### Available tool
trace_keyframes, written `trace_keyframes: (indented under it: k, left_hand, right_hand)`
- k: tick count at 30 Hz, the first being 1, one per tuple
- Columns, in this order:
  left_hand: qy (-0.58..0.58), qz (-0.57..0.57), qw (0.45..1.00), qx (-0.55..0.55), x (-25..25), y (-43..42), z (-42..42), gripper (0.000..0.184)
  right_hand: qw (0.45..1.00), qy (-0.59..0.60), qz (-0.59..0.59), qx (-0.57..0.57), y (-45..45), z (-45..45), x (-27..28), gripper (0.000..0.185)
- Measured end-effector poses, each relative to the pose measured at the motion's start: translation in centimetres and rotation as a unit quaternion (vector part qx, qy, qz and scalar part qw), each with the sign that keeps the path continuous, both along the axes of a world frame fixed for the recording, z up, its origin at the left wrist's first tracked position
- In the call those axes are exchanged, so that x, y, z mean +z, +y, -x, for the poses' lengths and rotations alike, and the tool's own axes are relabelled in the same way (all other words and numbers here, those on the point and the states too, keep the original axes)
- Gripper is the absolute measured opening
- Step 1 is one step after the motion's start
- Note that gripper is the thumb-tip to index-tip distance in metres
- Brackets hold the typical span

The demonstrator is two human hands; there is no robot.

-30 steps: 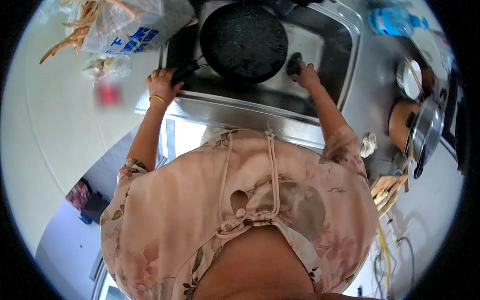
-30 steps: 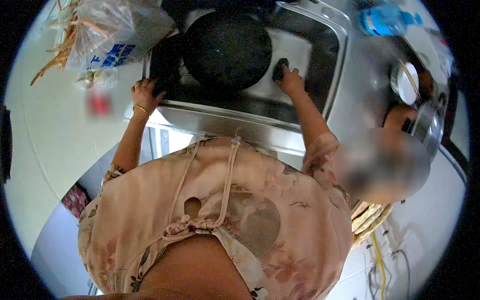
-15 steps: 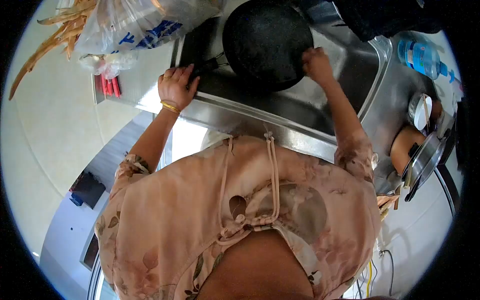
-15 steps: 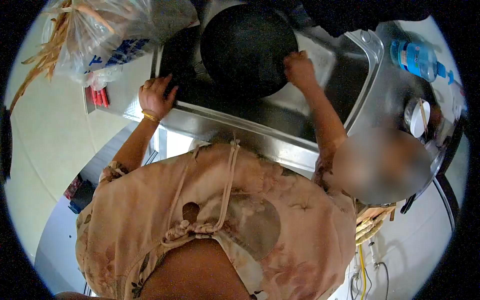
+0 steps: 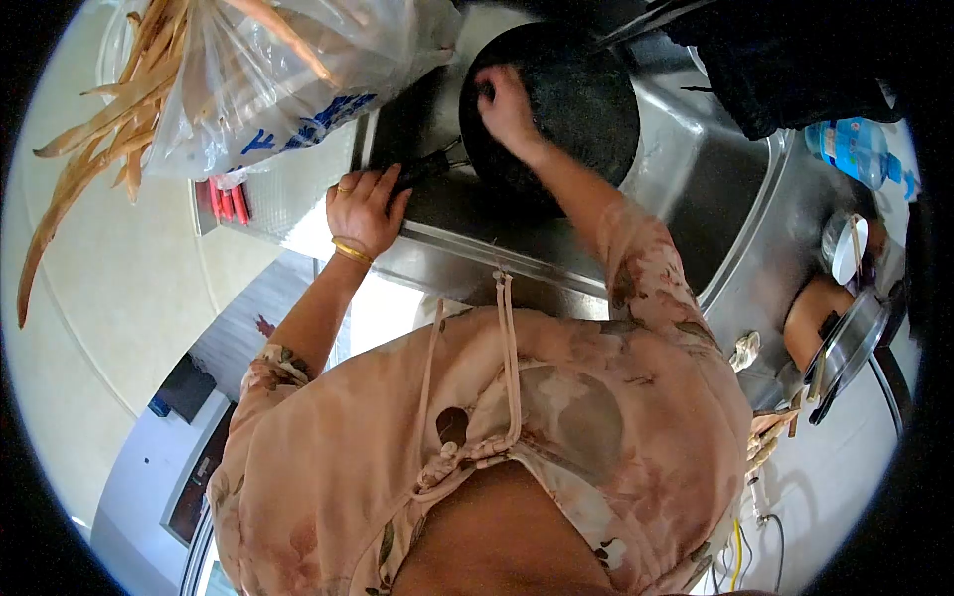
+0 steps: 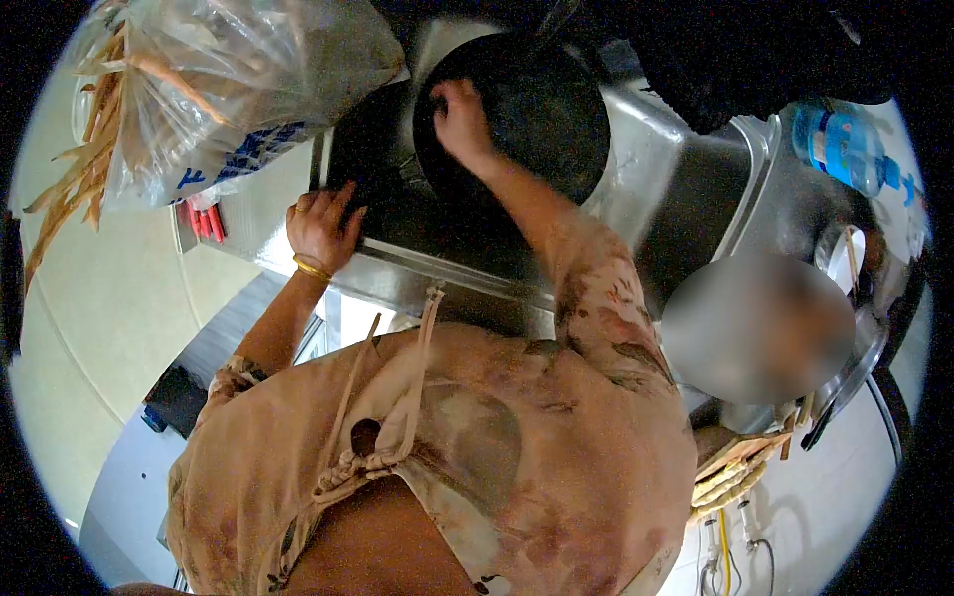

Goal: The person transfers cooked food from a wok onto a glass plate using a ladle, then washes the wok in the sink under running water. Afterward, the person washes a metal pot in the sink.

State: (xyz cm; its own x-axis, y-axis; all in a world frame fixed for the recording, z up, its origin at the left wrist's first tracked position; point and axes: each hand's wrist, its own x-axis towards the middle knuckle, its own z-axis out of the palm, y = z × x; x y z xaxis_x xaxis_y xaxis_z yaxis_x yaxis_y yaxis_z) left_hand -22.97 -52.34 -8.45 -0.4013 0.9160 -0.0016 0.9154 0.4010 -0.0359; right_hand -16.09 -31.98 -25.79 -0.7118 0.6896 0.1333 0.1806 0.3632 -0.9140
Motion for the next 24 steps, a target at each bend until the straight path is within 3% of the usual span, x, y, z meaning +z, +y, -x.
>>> trace_keyframes:
  k: [2, 4, 6, 8, 10, 12, 14, 16, 18, 21, 24]
  left_hand:
    - [0.004, -0.003, 1.0, 0.004, -0.2, 0.0, -0.1, 0.032]
    - [0.009, -0.015, 1.0, 0.002, -0.3, 0.0, -0.1, 0.032]
    - [0.004, -0.025, 1.0, 0.0, -0.5, -0.1, 0.0, 0.032]
    - [0.0, -0.032, 1.0, 0.0, -0.5, -0.1, -0.1, 0.032]
    - [-0.001, -0.037, 0.999, 0.003, -0.4, 0.1, -0.2, 0.032]
    - [-0.004, -0.024, 1.0, 0.0, -0.2, 0.0, -0.1, 0.032]
    - [-0.009, -0.025, 1.0, -0.004, -0.3, 0.1, 0.0, 0.032]
    - [-0.017, -0.04, 0.999, -0.008, -0.3, 0.1, 0.1, 0.031]
    - [-0.015, -0.042, 0.999, -0.012, -0.3, 0.1, 0.1, 0.032]
    - [-0.016, -0.057, 0.998, -0.013, -0.3, 0.3, 0.1, 0.031]
    - [-0.014, -0.055, 0.998, -0.007, -0.1, 0.5, 0.0, 0.03]
  right_hand:
    - [0.987, -0.089, -0.117, -0.057, 3.8, 1.3, -1.8, 0.024]
    - [0.94, -0.241, -0.236, -0.051, 7.8, -0.3, -2.9, 0.024]
    - [0.82, -0.386, -0.423, 0.004, 11.5, -2.7, -10.7, 0.022]
    - [0.82, -0.444, -0.347, 0.105, 10.9, -6.4, -2.2, 0.024]
    - [0.792, -0.505, -0.314, 0.134, 10.2, -9.4, -3.6, 0.03]
    - [0.748, -0.555, -0.294, 0.212, 7.7, -12.1, -1.3, 0.033]
    - [0.83, -0.553, -0.017, 0.066, 3.8, -12.5, -1.8, 0.037]
    - [0.821, -0.465, -0.096, 0.317, 0.4, -13.2, -3.7, 0.041]
    - [0.933, -0.281, -0.041, 0.223, -3.3, -10.5, -1.2, 0.04]
    - [0.959, -0.183, -0.133, 0.171, -1.8, -3.8, 0.7, 0.037]
    - [0.947, -0.157, -0.27, 0.076, 3.7, -0.4, -2.5, 0.031]
